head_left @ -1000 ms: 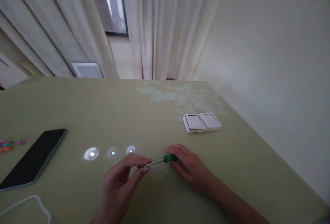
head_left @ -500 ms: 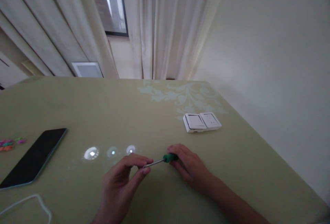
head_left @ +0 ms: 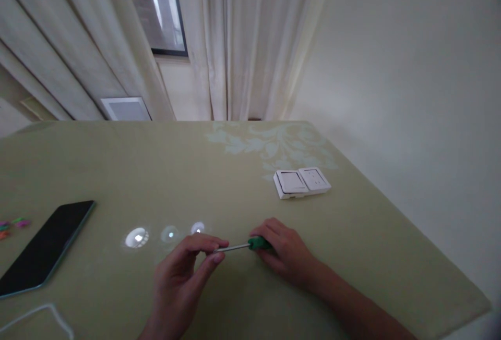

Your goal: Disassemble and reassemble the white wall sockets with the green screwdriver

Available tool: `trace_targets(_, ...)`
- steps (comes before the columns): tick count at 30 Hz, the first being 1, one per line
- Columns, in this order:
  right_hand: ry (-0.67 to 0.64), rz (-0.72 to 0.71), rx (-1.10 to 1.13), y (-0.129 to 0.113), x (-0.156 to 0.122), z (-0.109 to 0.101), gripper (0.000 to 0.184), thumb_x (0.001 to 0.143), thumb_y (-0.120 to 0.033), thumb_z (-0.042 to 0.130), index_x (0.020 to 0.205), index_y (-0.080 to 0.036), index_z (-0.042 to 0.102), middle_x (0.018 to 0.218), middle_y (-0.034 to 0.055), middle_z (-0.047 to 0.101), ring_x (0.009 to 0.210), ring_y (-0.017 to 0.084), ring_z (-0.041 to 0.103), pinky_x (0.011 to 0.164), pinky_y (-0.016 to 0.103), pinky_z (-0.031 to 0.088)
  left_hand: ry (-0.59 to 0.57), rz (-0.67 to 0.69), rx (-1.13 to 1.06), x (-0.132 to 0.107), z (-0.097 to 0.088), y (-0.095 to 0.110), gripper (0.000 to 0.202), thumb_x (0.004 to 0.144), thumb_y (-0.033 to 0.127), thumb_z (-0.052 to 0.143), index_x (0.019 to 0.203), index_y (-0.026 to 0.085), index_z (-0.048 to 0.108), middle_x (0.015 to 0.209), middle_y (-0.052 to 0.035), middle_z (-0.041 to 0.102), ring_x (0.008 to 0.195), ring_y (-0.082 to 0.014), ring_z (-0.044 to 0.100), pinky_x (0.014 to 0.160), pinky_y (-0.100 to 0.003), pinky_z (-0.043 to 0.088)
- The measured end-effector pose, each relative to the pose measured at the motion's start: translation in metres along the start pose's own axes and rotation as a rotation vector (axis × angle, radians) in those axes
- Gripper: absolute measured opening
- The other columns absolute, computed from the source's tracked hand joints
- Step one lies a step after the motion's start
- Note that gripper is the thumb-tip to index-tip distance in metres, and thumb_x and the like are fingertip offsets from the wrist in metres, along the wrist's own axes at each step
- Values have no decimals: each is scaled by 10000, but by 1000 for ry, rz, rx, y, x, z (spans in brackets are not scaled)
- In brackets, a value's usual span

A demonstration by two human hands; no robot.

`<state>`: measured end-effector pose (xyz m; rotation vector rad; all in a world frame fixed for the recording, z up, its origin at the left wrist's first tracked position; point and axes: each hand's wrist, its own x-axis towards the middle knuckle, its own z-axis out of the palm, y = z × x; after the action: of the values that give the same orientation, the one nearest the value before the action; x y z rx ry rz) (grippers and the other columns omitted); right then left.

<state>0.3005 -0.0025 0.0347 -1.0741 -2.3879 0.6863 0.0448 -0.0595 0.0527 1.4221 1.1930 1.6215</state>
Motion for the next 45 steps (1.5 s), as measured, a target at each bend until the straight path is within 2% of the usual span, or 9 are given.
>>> trace_targets(4,274,78,-15,11,3,-20,51,972,-266,654,994,-237,689,943,45,696,879,215,632,778,324,490,-12,-75,70,5,-3,-8,101,954,336,817,920,245,791,929,-39,849,880,-201,818,795,-270,681)
trace_targets(6,477,185,-15,27,3,-39,151,1050,-350,591,1015,-220,659,944,56,674,868,218,621,802,349,500,-69,-103,128,13,2,-8,203,999,416,753,918,240,812,888,-47,840,840,-210,802,761,-288,671)
trace_targets(11,887,416,19,92,-4,-91,327,1114,-435,540,1239,-161,668,1182,114,701,1085,256,674,987,453,561,-471,-147,272,47,44,-10,385,1091,495,517,1114,256,819,1059,-83,835,914,-234,781,787,-354,648)
trace_targets(14,894,521,80,127,-8,-105,329,1081,-402,651,1347,-211,680,1399,111,675,1178,257,701,1003,469,621,-558,-126,317,78,86,-30,483,965,441,684,1397,226,676,1433,-160,715,1167,-302,743,852,-411,652)
trace_targets(19,813,593,137,149,-5,-102,369,1062,-409,682,1365,-197,668,1393,114,677,1181,271,702,990,487,628,-564,-63,379,128,157,-73,1025,759,379,912,1620,112,424,1741,-286,353,1633,-447,309,1277,-599,368)
trace_targets(23,724,572,137,145,-1,-94,390,1052,-401,700,1375,-187,657,1385,117,678,1171,267,708,985,488,629,-599,-45,407,144,179,-87,901,792,410,894,1547,105,507,1608,-283,539,1515,-445,509,1264,-600,377)
trace_targets(27,641,511,121,127,3,-81,372,1054,-401,694,1351,-178,665,1346,112,694,1154,264,711,987,490,623,-598,-23,442,136,147,-83,820,773,450,882,1454,98,593,1480,-264,642,1385,-421,628,1174,-562,497)
trace_targets(37,317,264,100,18,9,-29,194,1042,-332,600,1142,-204,706,1166,104,688,1096,263,670,1006,417,529,-571,-65,605,53,-19,-37,618,849,499,846,1379,256,641,1385,-133,722,1178,-340,771,1014,-487,652)
trace_targets(45,254,270,87,14,5,-25,210,1074,-371,528,1098,-211,663,1138,99,657,1021,254,677,927,401,535,-298,-81,1040,92,-85,-61,815,866,710,647,1409,103,616,1418,-246,683,1312,-457,671,1146,-598,518)
